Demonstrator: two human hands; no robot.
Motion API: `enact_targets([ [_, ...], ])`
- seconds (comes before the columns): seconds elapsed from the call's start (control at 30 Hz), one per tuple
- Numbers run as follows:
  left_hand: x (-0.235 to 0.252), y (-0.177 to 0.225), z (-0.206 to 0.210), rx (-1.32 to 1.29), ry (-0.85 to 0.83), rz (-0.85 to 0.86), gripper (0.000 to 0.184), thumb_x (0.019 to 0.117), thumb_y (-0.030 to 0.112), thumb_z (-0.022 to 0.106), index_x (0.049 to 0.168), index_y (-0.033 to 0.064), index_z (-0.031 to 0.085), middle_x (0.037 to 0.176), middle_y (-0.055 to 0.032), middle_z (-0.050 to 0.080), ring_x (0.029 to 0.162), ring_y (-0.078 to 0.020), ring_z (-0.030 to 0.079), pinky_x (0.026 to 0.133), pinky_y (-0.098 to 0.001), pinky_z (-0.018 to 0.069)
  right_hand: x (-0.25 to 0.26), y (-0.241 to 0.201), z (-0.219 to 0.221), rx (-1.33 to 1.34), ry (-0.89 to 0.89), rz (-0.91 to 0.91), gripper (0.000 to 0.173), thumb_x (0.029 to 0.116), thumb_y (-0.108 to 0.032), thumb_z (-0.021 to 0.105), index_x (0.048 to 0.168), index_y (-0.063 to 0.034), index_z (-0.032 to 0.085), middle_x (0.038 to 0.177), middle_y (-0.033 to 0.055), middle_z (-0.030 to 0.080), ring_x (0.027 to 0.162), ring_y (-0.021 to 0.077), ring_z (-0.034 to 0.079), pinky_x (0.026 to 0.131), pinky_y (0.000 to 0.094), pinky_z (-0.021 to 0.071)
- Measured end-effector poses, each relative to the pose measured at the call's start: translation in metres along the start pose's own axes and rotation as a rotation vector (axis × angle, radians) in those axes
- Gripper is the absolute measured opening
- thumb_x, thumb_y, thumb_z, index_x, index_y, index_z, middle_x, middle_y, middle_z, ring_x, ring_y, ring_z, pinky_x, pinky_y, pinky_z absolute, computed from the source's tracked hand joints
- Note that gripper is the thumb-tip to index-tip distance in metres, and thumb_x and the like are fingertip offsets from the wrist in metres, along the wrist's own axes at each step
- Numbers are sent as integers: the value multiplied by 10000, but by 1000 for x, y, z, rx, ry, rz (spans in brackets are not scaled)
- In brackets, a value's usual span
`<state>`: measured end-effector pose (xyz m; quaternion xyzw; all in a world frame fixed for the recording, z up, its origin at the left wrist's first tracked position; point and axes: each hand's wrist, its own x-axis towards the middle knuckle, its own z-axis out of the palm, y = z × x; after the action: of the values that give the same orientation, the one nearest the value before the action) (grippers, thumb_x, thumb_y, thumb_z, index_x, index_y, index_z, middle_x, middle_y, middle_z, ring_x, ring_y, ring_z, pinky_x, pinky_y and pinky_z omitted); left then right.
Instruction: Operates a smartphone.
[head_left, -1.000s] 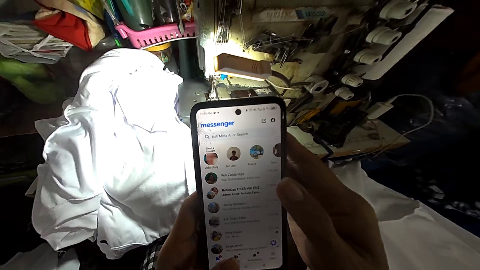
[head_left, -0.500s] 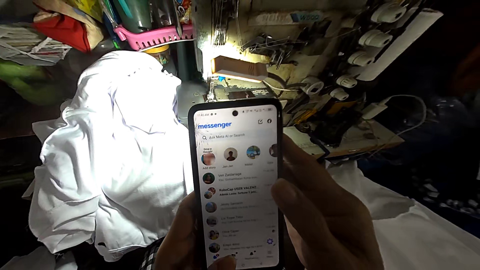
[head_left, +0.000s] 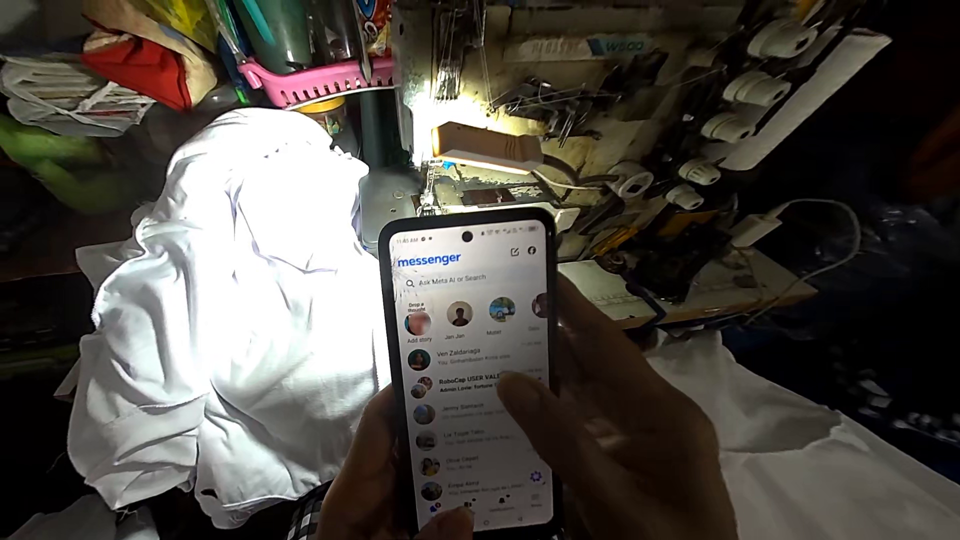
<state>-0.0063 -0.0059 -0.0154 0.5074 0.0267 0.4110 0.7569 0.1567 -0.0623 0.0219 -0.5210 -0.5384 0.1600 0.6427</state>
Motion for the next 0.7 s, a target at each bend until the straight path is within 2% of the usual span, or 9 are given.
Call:
enact_targets([
  [0.1,3,1,-5,-2,20,-1,529,988,38,572,1455,177,366,1358,60,627,1171,-125,666,834,-353,639,6,3,6,13,-11,21,549,1017,-186,604,1516,-20,443,1145,14,731,1021,42,698,913,218,587],
  [0.2,10,8,-14,-68,100,-52,374,1070,224,492,1417,170,363,1300,29,654,1122,-162,692,782,-395,652,18,10,17,55,-63,-2,549,1052,-289,551,1520,-23,441,1190,10,721,1070,41,683,963,232,569],
  [0.3,22,19,-37,-223,119,-112,409,1078,391,436,1409,156,490,1273,-55,692,1109,-228,708,811,-438,640,39,22,34,74,-129,-37,558,1079,-392,473,1543,-84,434,1257,-6,684,1121,24,648,987,224,541],
  [0.37,35,26,-55,-241,112,-117,432,1073,405,444,1392,131,543,1260,-101,700,1088,-269,720,800,-461,642,57,29,48,92,-148,-47,543,1086,-422,440,1552,-142,433,1262,-34,680,1111,8,646,961,201,542],
  [0.43,52,33,-76,-209,68,-103,434,1078,406,440,1406,136,530,1276,-126,685,1092,-289,716,794,-467,642,77,34,61,119,-168,-35,538,1093,-432,413,1569,-180,410,1269,-59,678,1094,-8,646,934,182,537],
  [0.53,85,43,-111,-202,-27,-66,428,1060,420,480,1381,159,592,1245,-148,696,1056,-293,730,770,-454,647,108,42,80,160,-169,-49,513,1102,-404,402,1573,-202,407,1250,-68,683,1071,-14,656,919,182,549],
  [0.63,120,56,-141,-202,-103,-60,398,1043,411,523,1342,175,636,1203,-151,712,1013,-279,742,766,-432,648,138,48,98,166,-159,-58,506,1115,-361,373,1594,-201,368,1326,-57,643,1109,-15,641,943,196,546],
  [0.7,145,62,-158,-213,-143,-51,398,1021,413,567,1331,176,648,1192,-135,718,998,-257,746,755,-418,649,156,52,109,150,-143,-69,529,1114,-387,361,1604,-190,339,1367,-58,617,1122,-32,629,950,189,538],
])
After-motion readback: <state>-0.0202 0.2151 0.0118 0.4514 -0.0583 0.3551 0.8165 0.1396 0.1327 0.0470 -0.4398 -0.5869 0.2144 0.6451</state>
